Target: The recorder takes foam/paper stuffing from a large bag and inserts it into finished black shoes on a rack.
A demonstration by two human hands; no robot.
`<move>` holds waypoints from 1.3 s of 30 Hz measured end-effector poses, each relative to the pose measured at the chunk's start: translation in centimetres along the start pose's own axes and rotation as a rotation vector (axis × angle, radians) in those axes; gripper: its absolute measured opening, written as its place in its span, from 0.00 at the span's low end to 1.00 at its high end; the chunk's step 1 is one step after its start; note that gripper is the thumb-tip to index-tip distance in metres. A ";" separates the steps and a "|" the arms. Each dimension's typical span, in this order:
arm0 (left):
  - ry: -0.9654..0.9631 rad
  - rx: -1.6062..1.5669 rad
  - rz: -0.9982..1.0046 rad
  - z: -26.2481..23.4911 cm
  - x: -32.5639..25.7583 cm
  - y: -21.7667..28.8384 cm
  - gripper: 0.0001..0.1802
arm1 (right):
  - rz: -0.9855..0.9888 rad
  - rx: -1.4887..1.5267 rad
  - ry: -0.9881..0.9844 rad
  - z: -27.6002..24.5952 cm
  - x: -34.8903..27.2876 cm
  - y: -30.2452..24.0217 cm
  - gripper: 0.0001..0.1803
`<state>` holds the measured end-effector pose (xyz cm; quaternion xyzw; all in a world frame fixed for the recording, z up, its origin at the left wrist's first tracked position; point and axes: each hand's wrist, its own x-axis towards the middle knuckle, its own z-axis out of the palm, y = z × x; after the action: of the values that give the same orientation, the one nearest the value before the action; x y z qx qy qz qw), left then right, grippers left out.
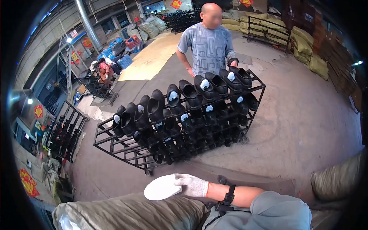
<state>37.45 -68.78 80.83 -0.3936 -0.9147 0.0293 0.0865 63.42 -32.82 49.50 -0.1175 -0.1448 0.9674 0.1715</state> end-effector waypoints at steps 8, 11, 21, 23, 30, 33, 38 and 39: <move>0.018 0.139 0.040 -4.0 -0.7 7.9 0.29 | -0.003 0.091 -0.043 -3.3 -0.3 -2.0 0.18; 0.024 0.207 0.061 -5.9 -0.5 12.1 0.30 | -0.006 0.126 -0.061 -5.5 -0.3 -3.5 0.19; -0.035 0.386 0.217 -8.4 4.6 29.3 0.32 | -0.325 0.048 0.060 -7.6 -6.4 -18.8 0.26; -0.370 -0.498 0.019 -1.1 7.5 33.6 0.27 | -0.377 0.060 0.055 -8.9 -7.2 -20.6 0.27; -0.940 -1.640 -0.462 26.4 12.6 54.9 0.16 | -0.506 0.043 0.586 -18.1 -11.9 -22.1 0.22; -1.128 -1.799 -0.533 32.1 10.7 61.7 0.24 | -0.573 0.101 0.800 -22.8 -15.1 -23.6 0.20; -1.373 -1.895 -0.544 39.0 9.6 68.4 0.28 | -0.602 0.201 0.922 -29.9 -16.6 -22.6 0.24; -1.370 -1.892 -0.559 40.7 9.7 69.3 0.28 | -0.591 0.204 0.926 -31.2 -16.6 -22.7 0.24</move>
<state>73.12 -13.47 33.70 0.0081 -0.4835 -0.4706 -0.7381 93.95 -10.95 30.73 -0.4673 0.0130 0.7347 0.4917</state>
